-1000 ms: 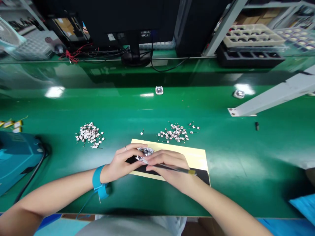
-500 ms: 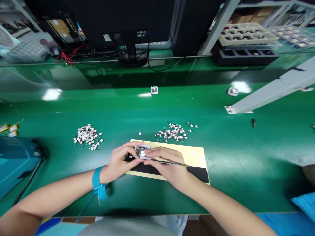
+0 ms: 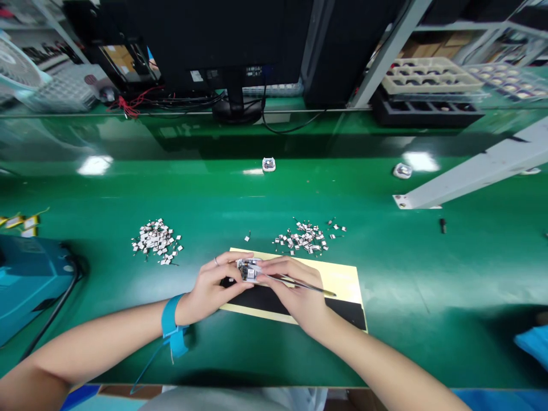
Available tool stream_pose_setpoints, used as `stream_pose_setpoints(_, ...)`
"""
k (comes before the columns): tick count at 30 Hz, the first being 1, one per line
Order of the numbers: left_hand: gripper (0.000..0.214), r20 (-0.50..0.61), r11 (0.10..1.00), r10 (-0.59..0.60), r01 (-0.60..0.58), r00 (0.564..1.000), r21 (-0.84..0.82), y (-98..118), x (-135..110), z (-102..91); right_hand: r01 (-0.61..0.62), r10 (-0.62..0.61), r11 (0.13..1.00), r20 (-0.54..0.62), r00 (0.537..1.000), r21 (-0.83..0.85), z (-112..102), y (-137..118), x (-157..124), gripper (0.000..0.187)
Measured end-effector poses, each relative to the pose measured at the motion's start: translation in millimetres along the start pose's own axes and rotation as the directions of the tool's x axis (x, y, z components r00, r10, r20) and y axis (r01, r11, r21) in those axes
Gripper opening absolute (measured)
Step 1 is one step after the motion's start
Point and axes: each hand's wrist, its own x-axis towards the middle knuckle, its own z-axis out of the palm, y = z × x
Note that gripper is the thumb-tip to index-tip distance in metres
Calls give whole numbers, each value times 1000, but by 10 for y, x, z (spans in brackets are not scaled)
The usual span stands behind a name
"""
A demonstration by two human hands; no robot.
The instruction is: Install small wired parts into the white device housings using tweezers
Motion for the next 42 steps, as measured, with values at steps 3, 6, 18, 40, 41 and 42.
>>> stream_pose_setpoints(3, 13, 4, 1000, -13, 13, 1000, 0, 11, 7, -7, -78, 75, 996, 60, 995, 48, -28, -14, 24, 21)
stream_pose_setpoints(6, 13, -5, 1000, -3, 3, 1000, 3, 12, 8, -7, -48, 48, 999, 137, 989, -1, -52, -38, 52, 20)
stream_pose_setpoints(18, 9, -22, 995, 96, -97, 995, -33, -1, 10, -37, -62, 60, 993, 22, 998, 100, -22, -91, -25, 24)
stream_pose_setpoints(40, 18, -16, 995, 38, -39, 999, -93, -14, 29, -34, 152, -138, 987, 218, 966, -52, -91, -192, 36, 21)
stream_pose_setpoints(41, 18, -14, 995, 40, -41, 999, -92, -14, 29, -34, 151, -137, 987, 221, 966, -51, -92, -196, 34, 21)
stream_pose_setpoints(42, 18, -13, 995, 43, -44, 999, -92, -13, 28, -34, 147, -133, 988, 219, 967, -52, -93, -200, 33, 21)
